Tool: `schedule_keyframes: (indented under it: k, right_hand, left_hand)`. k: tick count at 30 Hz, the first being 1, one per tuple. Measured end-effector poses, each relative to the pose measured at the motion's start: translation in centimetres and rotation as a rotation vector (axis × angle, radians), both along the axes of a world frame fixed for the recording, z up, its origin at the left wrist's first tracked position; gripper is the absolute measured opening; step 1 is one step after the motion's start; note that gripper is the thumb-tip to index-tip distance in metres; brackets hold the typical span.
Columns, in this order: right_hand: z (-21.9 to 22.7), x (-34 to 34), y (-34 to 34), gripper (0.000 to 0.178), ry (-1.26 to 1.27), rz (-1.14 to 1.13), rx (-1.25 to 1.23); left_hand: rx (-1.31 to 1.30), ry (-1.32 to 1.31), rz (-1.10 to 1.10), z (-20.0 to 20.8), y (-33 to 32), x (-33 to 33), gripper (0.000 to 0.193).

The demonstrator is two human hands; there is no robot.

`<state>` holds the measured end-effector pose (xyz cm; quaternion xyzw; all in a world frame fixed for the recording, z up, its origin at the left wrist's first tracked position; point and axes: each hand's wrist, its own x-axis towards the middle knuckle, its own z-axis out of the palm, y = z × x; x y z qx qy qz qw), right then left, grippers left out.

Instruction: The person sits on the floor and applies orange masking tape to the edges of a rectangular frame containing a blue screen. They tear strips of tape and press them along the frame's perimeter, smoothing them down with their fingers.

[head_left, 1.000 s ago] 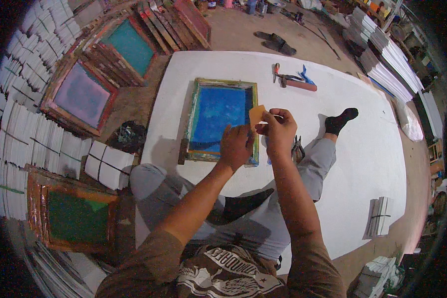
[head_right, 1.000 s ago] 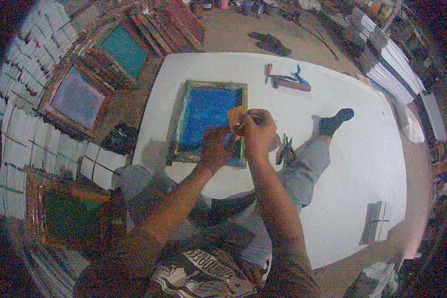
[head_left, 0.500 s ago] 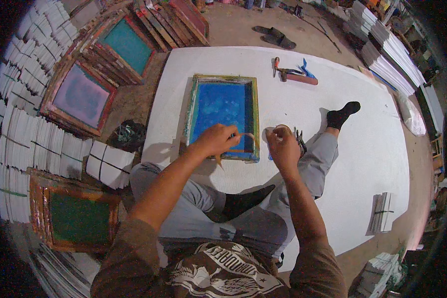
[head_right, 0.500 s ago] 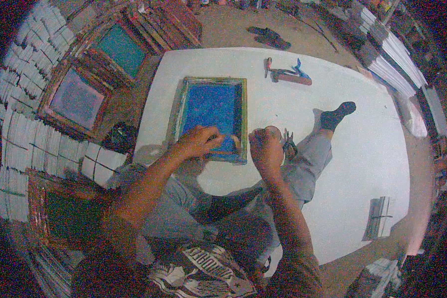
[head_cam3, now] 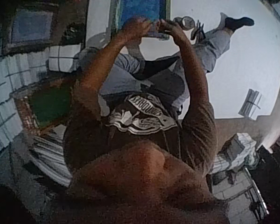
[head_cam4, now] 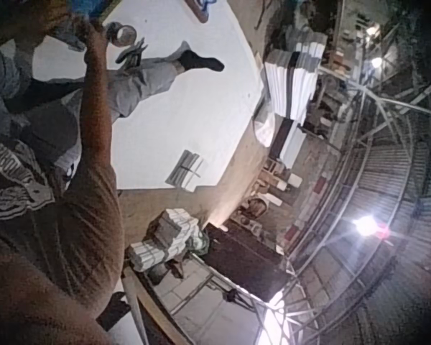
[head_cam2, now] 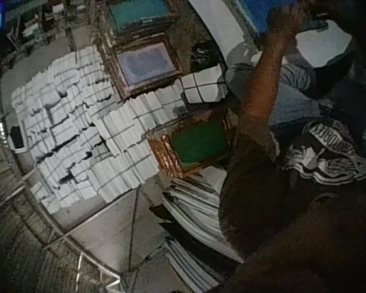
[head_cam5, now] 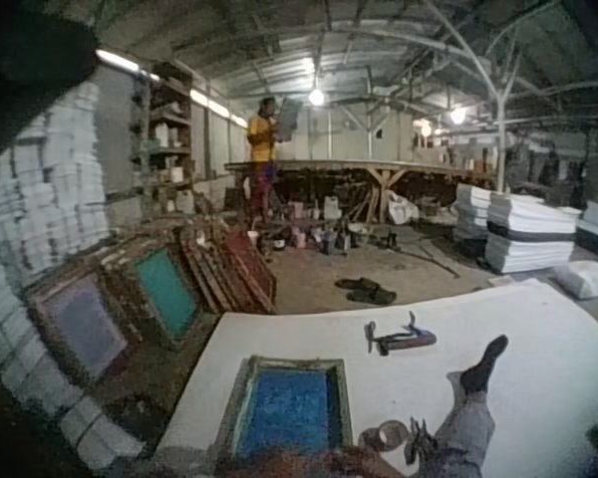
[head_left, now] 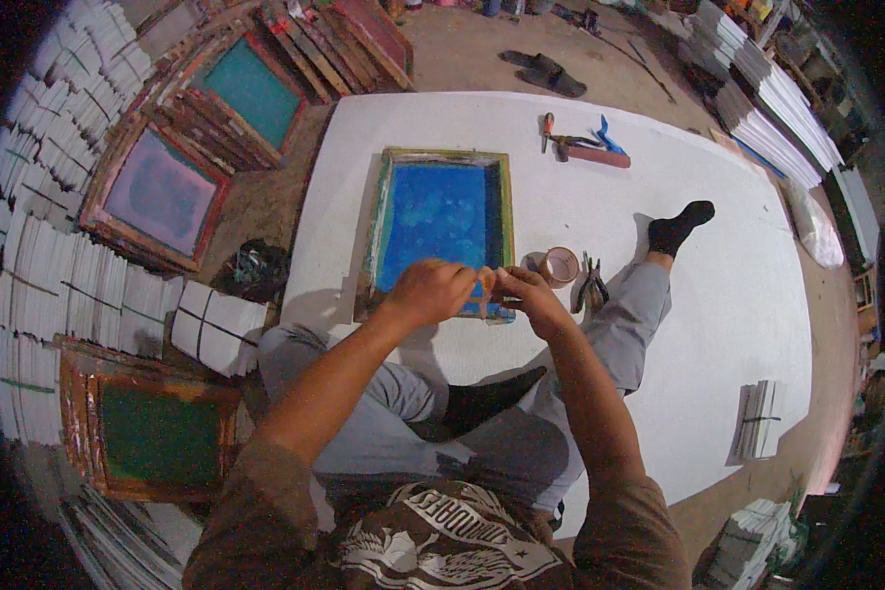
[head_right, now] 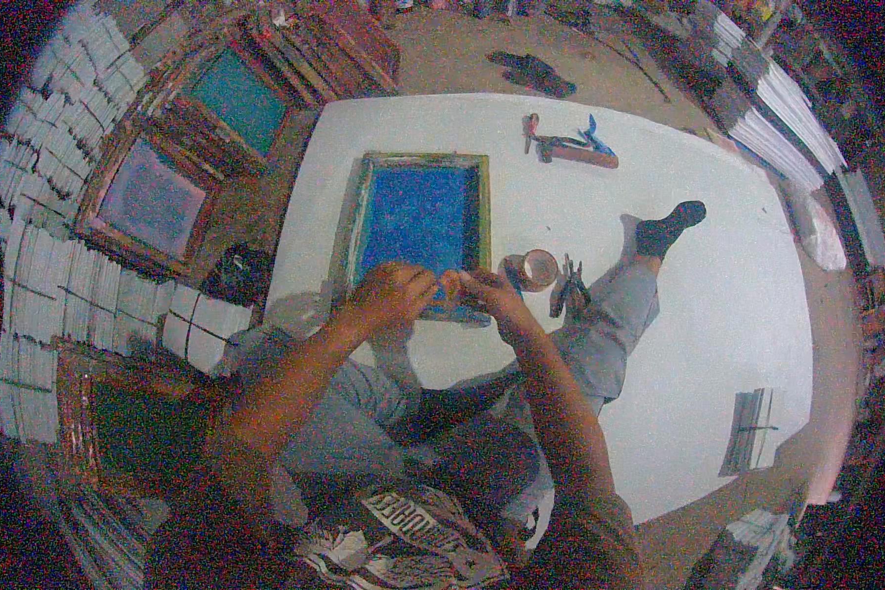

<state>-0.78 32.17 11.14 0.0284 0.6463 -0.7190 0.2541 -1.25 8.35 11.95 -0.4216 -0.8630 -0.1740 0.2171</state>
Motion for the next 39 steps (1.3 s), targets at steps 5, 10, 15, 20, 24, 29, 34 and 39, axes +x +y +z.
schedule_keyframes:
  k: [5, 10, 15, 20, 24, 29, 34, 39]
  right_hand:
    - [-0.6, 0.1, 0.4, 0.032, 0.108, 0.053, 0.017]
    - [2.3, -1.4, 0.8, 0.022, 0.234, 0.068, 0.171]
    - [7.6, -3.5, 0.5, 0.017, 0.498, 0.260, 0.560]
    - [11.6, -3.3, -1.2, 0.015, 0.730, 0.547, 0.596]
    - [15.7, -1.7, -2.6, 0.016, 0.700, 0.574, 0.702]
    - [16.1, -1.1, -1.0, 0.016, 0.679, 0.505, 0.802]
    - [13.1, -0.6, 1.2, 0.015, 0.576, 0.383, 0.690]
    - [9.5, -0.8, 3.2, 0.014, 0.590, 0.276, 0.560]
  left_hand:
    - [-0.012, -0.014, 0.055, 0.2, -0.7, 0.9, 0.015]
    - [-0.064, 0.002, 0.175, 0.6, -1.0, 3.1, 0.024]
    - [0.291, -0.269, 0.186, 1.6, -1.1, 5.2, 0.035]
    - [0.674, -0.365, 0.006, 3.7, -0.6, 2.9, 0.042]
    - [0.656, -0.854, -0.154, 5.4, -0.4, 1.7, 0.041]
    - [0.376, -1.053, -0.037, 2.4, -3.8, 0.4, 0.036]
    - [0.351, -1.195, -0.012, 0.3, -5.4, 1.6, 0.035]
    - [0.473, -1.242, 0.057, -0.5, -7.6, 2.8, 0.033]
